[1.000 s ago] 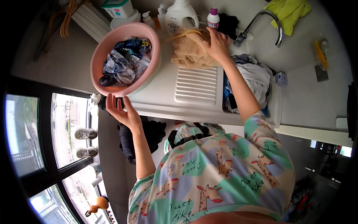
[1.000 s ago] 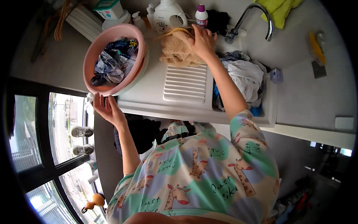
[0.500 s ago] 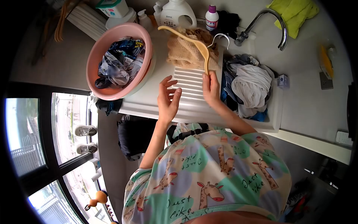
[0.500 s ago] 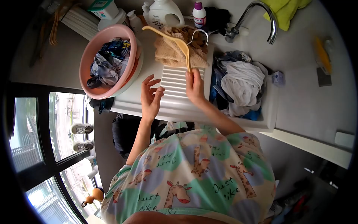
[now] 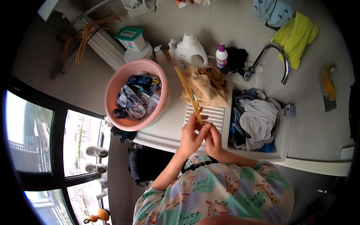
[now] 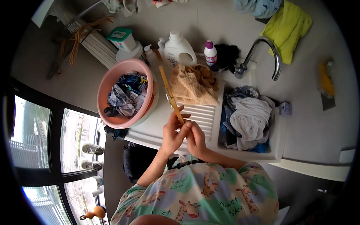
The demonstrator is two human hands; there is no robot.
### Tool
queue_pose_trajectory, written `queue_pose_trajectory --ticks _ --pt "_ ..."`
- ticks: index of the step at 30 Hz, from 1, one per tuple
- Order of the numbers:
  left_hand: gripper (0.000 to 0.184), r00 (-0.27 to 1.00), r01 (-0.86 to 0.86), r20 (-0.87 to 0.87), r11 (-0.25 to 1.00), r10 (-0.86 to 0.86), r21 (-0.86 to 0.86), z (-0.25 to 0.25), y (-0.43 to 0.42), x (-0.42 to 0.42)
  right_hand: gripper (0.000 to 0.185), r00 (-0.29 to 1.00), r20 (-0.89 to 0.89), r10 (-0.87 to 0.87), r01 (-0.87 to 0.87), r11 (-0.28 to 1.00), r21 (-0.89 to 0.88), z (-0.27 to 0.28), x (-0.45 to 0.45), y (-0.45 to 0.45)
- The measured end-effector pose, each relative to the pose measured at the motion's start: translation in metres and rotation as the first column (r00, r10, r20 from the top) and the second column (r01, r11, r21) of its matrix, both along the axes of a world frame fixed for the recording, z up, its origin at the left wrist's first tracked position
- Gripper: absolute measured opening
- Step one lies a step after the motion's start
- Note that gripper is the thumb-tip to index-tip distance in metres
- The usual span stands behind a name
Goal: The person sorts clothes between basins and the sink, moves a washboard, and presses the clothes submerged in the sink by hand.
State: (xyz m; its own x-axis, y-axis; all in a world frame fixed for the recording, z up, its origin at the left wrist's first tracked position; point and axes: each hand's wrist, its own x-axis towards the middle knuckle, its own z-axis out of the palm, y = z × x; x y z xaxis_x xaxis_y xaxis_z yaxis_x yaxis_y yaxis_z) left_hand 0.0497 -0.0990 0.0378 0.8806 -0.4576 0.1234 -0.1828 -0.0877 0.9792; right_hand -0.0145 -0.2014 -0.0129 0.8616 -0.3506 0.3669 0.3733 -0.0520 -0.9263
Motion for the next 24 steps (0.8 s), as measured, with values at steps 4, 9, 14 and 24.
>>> queue_pose_trajectory --ticks 4,9,14,24 --pt "0.022 0.891 -0.162 0.442 0.982 0.102 0.100 0.058 0.025 0.043 0.021 0.924 0.366 -0.112 0.254 0.895 -0.367 0.057 0.038 -0.031" --pt "0.031 0.857 -0.090 0.495 0.904 -0.143 0.418 0.123 0.100 0.073 0.064 0.826 0.501 -0.260 0.531 0.660 -0.532 0.136 0.052 -0.113" --pt "0.050 0.731 0.144 0.546 0.874 -0.410 0.464 0.147 0.131 0.097 0.057 0.834 -0.232 0.501 -0.535 0.626 -0.568 0.173 0.048 -0.113" --pt "0.041 0.531 -0.498 0.713 0.849 0.458 -0.176 0.119 0.145 0.122 0.038 0.582 -0.264 0.769 -0.655 0.636 0.409 0.206 0.141 0.007"
